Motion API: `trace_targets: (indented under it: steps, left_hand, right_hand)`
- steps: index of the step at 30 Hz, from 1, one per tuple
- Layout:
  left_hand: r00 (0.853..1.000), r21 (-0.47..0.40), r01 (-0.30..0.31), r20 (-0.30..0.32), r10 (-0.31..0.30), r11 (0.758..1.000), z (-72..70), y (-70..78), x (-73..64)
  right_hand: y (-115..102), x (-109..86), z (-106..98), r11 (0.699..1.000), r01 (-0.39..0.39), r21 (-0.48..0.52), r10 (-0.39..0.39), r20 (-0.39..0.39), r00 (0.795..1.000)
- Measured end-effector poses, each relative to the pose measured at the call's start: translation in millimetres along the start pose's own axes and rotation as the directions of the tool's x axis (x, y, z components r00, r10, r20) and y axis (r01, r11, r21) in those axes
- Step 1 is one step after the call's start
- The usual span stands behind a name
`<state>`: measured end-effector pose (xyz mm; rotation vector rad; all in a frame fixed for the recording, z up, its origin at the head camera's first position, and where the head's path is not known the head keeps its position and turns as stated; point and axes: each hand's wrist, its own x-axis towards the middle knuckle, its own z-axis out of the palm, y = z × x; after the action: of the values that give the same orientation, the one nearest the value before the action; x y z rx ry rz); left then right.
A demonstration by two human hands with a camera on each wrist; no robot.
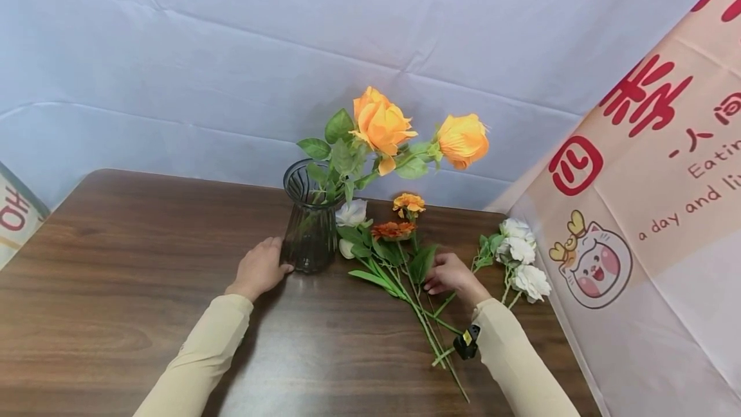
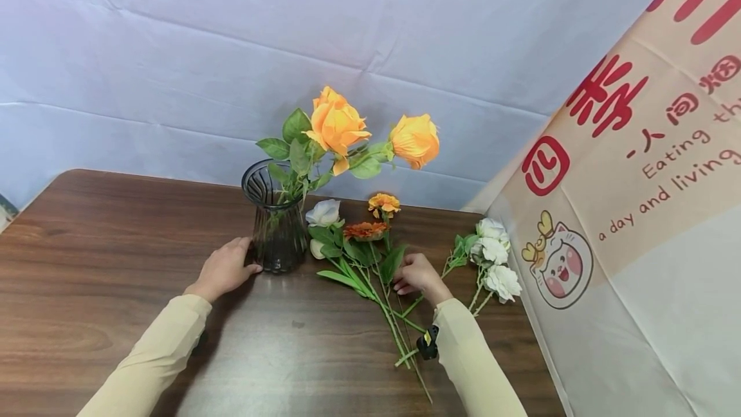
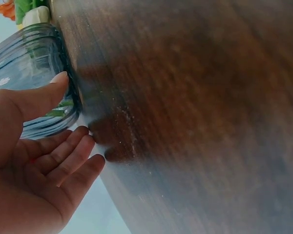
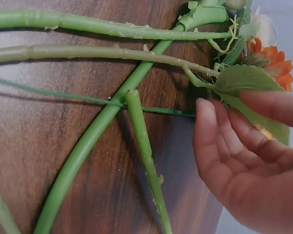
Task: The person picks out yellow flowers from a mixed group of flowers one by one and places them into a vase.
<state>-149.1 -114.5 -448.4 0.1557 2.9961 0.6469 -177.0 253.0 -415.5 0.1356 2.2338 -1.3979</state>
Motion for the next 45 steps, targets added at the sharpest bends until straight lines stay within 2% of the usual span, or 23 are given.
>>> trace_targets:
  steps: [14,25,39,45]
  left_hand:
    - [1.0,0.005,0.006,0.004,-0.006,1.0,-1.9,-1.4,0.6]
    - [1.0,0.014,0.0,-0.01,0.0,1.0,0.2,-0.3,0.6]
    - [1.0,0.014,0.012,-0.004,-0.012,1.0,-1.0,1.6,-0.6]
    - [1.0,0.012,0.014,-0.001,-0.014,1.0,0.0,1.1,0.0]
  right_hand:
    - [-1.9,-2.3,4.9,0.999,0.012,-0.04,-0.006,0.132,0.991]
    - [1.8,-0.1,15.1,0.994,-0.001,-0.108,0.011,0.09,0.996]
    - [4.2,3.4,23.6,0.99,-0.028,-0.139,0.036,0.053,0.998]
    - [3.6,4.4,26.5,0.987,-0.074,-0.145,0.077,0.017,0.997]
